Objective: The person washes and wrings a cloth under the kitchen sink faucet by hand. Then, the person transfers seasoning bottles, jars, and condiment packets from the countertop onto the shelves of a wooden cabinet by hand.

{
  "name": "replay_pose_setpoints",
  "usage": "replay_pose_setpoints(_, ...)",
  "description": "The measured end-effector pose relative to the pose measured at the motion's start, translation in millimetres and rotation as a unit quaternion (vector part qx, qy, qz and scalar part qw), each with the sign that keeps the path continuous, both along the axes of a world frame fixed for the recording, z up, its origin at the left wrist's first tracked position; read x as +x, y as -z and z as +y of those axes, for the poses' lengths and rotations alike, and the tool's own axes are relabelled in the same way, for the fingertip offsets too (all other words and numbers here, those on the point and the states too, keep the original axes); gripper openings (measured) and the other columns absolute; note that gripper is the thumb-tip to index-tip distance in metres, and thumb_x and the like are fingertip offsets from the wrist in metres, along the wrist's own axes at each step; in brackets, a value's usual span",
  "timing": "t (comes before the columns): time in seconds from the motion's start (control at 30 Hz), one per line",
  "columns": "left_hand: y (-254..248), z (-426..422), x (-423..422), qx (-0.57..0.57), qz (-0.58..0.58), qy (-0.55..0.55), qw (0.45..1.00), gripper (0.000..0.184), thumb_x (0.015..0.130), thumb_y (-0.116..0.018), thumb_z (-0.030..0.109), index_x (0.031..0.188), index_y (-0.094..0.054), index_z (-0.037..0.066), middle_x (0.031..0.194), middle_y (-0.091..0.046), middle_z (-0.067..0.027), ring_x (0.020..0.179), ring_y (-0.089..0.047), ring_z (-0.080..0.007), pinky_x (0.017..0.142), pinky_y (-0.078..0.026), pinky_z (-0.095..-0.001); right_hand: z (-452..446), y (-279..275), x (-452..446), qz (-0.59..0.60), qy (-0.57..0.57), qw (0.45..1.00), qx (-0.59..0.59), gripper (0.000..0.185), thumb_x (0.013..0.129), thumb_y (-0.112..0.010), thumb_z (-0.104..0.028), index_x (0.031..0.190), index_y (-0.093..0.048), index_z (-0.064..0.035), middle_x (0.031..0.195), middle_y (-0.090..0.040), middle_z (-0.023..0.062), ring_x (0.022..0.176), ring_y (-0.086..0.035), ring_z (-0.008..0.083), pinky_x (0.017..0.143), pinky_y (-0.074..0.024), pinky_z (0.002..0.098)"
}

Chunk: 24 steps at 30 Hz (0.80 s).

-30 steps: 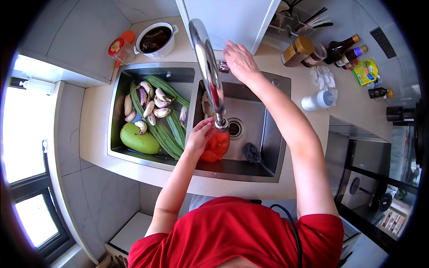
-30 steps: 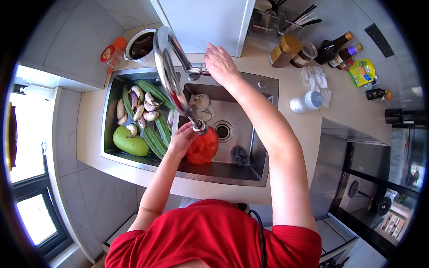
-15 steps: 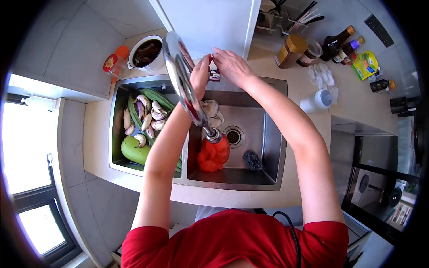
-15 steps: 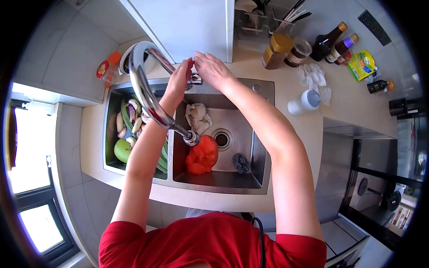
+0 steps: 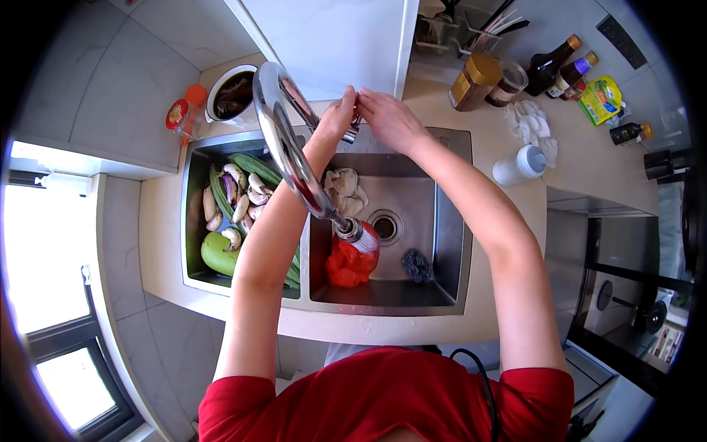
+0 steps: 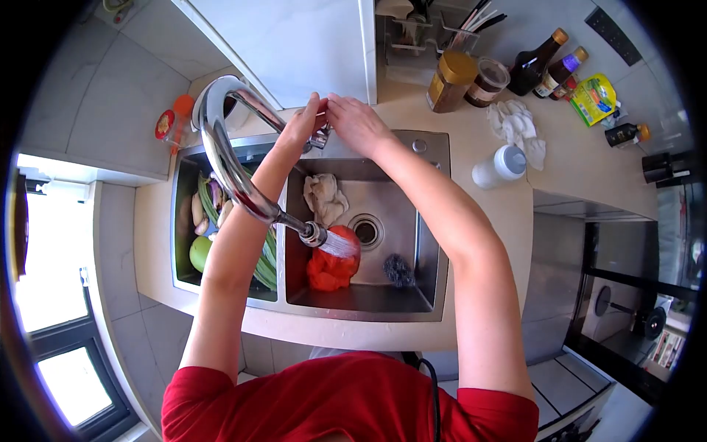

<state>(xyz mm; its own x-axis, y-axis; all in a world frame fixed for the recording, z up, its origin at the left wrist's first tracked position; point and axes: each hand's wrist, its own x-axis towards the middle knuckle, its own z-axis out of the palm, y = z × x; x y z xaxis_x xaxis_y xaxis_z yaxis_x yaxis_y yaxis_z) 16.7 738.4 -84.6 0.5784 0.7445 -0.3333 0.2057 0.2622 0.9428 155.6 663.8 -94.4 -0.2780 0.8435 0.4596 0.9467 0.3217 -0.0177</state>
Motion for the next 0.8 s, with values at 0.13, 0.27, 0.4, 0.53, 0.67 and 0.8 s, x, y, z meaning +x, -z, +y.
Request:
replay_pose_setpoints(0.13,-21.7,-18.5,-14.7,0.044,0.001,0.006,0.999,0.058,0.095,-0.038,0.043,0.130,-0.042,-0.003,0.125,-0.051,-0.0133,0.115,-0.049,-0.0202,0.099,-0.036,-0.0296,-19.5,-9.3,-6.1,0.067,0.014,0.997,0.026,0.026,0.083,-0.049,-0.008,0.107,-0.058,-0.0027,0.119,-0.055,0.0114,0.117,-0.047,0.0251,0.097,-0.0396,0.0359)
replay_pose_setpoints(0.27,2.8,-51.7,-77.3,0.154,-0.062,-0.011,0.986,0.042,0.095,-0.047,0.025,0.126,-0.046,-0.003,0.119,-0.056,-0.0107,0.107,-0.052,-0.0157,0.093,-0.039,-0.0266,-77.8,-1.7,-16.8,0.268,0.055,0.962,0.007,0.025,0.078,-0.058,-0.004,0.103,-0.060,-0.0013,0.106,-0.061,0.0130,0.101,-0.056,0.0285,0.086,-0.0454,0.0356)
replay_pose_setpoints(0.4,9.1,-135.2,-150.2,0.105,0.035,-0.056,0.992,0.033,0.091,-0.052,0.013,0.121,-0.052,-0.001,0.107,-0.060,-0.0069,0.099,-0.055,-0.0135,0.087,-0.043,-0.0277,-168.5,25.8,-59.6,0.591,0.099,0.771,-0.217,0.021,0.085,-0.058,-0.008,0.104,-0.062,-0.0030,0.102,-0.064,0.0078,0.093,-0.059,0.0165,0.081,-0.0471,0.0293)
replay_pose_setpoints(0.53,-1.6,-204.8,-171.2,-0.057,-0.043,-0.136,0.988,0.041,0.089,-0.056,0.010,0.128,-0.046,0.000,0.119,-0.053,-0.0082,0.100,-0.052,-0.0121,0.091,-0.040,-0.0247,-219.0,27.1,-119.6,0.818,0.103,0.497,-0.272,0.029,0.091,-0.055,-0.017,0.116,-0.055,-0.0007,0.113,-0.059,0.0070,0.103,-0.054,0.0134,0.092,-0.0419,0.0276)
replay_pose_setpoints(0.67,-35.8,-213.5,-152.0,0.078,-0.058,-0.123,0.988,0.050,0.084,-0.061,0.002,0.130,-0.043,0.001,0.118,-0.051,-0.0101,0.095,-0.055,-0.0122,0.087,-0.044,-0.0239,-210.3,-14.8,-141.2,0.661,0.096,0.734,-0.123,0.037,0.083,-0.061,-0.006,0.119,-0.052,-0.0013,0.118,-0.055,0.0103,0.105,-0.054,0.0216,0.092,-0.0415,0.0318)
replay_pose_setpoints(0.8,-39.1,-200.2,-132.5,0.140,-0.074,-0.114,0.981,0.036,0.082,-0.061,-0.001,0.118,-0.054,-0.002,0.109,-0.056,-0.0091,0.087,-0.056,-0.0112,0.081,-0.045,-0.0232,-187.1,-37.8,-140.3,0.512,0.045,0.858,-0.030,0.041,0.074,-0.065,0.001,0.113,-0.053,-0.0015,0.115,-0.054,0.0142,0.101,-0.054,0.0309,0.087,-0.0439,0.0345)
